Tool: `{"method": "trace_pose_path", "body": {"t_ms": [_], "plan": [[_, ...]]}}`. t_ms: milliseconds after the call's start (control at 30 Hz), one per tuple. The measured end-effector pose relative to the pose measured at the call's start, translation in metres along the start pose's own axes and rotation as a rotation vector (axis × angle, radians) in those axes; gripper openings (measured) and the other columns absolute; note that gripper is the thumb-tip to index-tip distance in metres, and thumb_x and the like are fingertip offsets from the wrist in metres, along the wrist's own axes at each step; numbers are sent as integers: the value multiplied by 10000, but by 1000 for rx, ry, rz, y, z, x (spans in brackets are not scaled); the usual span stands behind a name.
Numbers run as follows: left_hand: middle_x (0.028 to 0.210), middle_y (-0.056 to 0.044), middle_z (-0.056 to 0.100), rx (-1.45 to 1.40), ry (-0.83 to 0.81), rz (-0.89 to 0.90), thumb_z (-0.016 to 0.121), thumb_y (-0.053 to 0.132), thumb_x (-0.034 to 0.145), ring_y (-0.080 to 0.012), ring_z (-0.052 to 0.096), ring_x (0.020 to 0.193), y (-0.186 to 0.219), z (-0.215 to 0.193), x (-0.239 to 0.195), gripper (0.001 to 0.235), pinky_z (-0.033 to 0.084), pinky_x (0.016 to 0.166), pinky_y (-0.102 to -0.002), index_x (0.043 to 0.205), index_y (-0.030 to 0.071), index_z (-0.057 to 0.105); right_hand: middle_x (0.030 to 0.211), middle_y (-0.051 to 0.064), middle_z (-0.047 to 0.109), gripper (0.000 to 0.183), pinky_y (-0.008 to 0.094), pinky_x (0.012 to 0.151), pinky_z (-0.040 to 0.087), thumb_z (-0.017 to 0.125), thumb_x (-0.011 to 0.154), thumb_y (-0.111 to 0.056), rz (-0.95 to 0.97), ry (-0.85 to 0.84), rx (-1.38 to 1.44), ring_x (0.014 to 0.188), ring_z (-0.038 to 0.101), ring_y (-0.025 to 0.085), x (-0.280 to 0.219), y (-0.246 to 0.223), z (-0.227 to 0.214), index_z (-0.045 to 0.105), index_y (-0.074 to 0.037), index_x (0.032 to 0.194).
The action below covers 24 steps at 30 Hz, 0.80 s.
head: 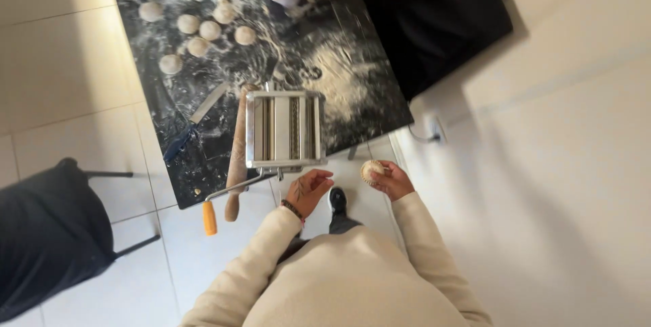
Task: The person is preparing ravioli by rolling dough and applying filling.
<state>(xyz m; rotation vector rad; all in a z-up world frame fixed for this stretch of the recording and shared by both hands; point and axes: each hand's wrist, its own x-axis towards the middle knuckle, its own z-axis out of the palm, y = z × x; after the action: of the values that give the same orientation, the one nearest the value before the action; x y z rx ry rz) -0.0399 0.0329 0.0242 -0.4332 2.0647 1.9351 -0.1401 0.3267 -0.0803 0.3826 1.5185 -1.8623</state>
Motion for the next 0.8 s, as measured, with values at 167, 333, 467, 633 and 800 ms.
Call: {"method": "trace_pose_path", "body": {"t_ms": [167,333,467,633,800], "plan": [[961,-56,759,-4,123,-58,717,290,947,-132,693,896,13,29,27,328,571,819,-291,1197,78,720,1263,109,685,579,397,921,595,782,857,-175,105,-83,-146,1122,684,235,50,-32,-4,533,-62,1367],[1014,-18,746,73,162,-35,681,322,968,-121,703,921,23,48,41,345,573,826,-289,1223,90,690,1260,116,682,565,397,925,606,785,864,-170,128,-176,-212,1137,681,239,89,-39,-4,539,-59,1360],[968,-54,759,77,223,-87,690,336,957,-155,709,897,21,49,43,351,578,812,-313,1207,90,698,1245,119,688,544,406,875,618,779,862,-144,111,-58,-234,1101,693,260,127,-28,-11,553,-54,1348],[966,-51,767,59,305,-119,693,345,943,-154,722,901,23,50,42,351,588,814,-315,1200,107,711,1190,135,707,539,421,768,620,809,844,-165,81,-9,-214,994,712,287,201,0,-27,573,-43,1314],[978,-75,769,133,323,-41,706,344,948,-180,727,923,21,56,56,354,577,837,-328,1200,94,715,1179,112,713,551,391,726,659,856,823,-264,-76,-20,-327,1002,720,240,260,-2,-25,602,-45,1260]]}}
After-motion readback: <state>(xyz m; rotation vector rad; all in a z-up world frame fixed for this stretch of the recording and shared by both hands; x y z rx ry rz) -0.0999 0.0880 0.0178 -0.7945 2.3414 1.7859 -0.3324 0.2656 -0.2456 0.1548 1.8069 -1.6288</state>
